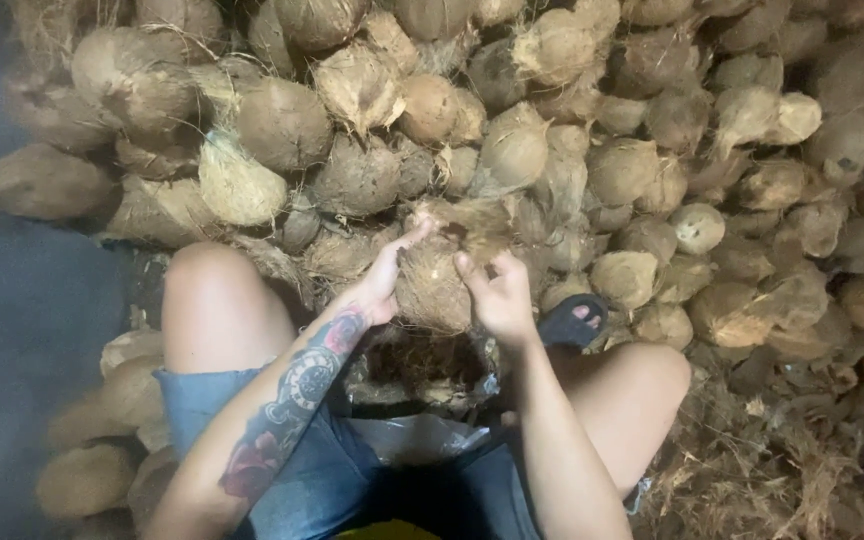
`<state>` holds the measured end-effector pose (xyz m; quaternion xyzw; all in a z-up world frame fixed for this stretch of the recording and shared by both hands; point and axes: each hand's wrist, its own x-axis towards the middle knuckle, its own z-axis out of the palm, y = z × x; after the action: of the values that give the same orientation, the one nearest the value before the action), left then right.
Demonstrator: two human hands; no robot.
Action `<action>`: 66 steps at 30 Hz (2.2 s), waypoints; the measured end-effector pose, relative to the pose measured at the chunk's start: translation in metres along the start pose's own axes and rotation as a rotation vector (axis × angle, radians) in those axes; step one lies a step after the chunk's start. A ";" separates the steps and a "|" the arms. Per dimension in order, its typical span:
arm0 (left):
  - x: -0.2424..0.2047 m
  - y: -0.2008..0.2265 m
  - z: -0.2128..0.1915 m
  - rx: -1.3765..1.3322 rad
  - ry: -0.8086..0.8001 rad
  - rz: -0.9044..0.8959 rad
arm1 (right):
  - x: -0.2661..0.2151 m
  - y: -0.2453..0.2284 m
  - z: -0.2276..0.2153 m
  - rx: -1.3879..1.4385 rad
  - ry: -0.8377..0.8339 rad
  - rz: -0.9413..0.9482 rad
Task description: The person sits cross-legged on the floor surrounded by a large pile of coconuts. They pick up coconuts one by one and peel off the fibrous husk by hand, discarding the removed fibers onto the floor.
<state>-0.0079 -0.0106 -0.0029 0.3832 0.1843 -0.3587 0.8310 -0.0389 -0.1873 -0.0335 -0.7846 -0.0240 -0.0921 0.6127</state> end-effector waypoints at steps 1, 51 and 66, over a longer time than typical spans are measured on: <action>0.001 -0.002 -0.001 0.019 0.008 -0.013 | -0.002 0.015 0.003 0.119 0.085 0.079; 0.019 -0.042 -0.033 0.144 0.206 0.151 | -0.011 0.033 -0.036 0.382 0.391 -0.082; 0.011 -0.041 0.017 -0.140 0.078 -0.051 | 0.006 -0.013 -0.013 1.278 0.087 0.076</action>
<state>-0.0299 -0.0471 -0.0192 0.3331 0.2508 -0.3508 0.8385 -0.0360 -0.1970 -0.0174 -0.2607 -0.0215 -0.0697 0.9627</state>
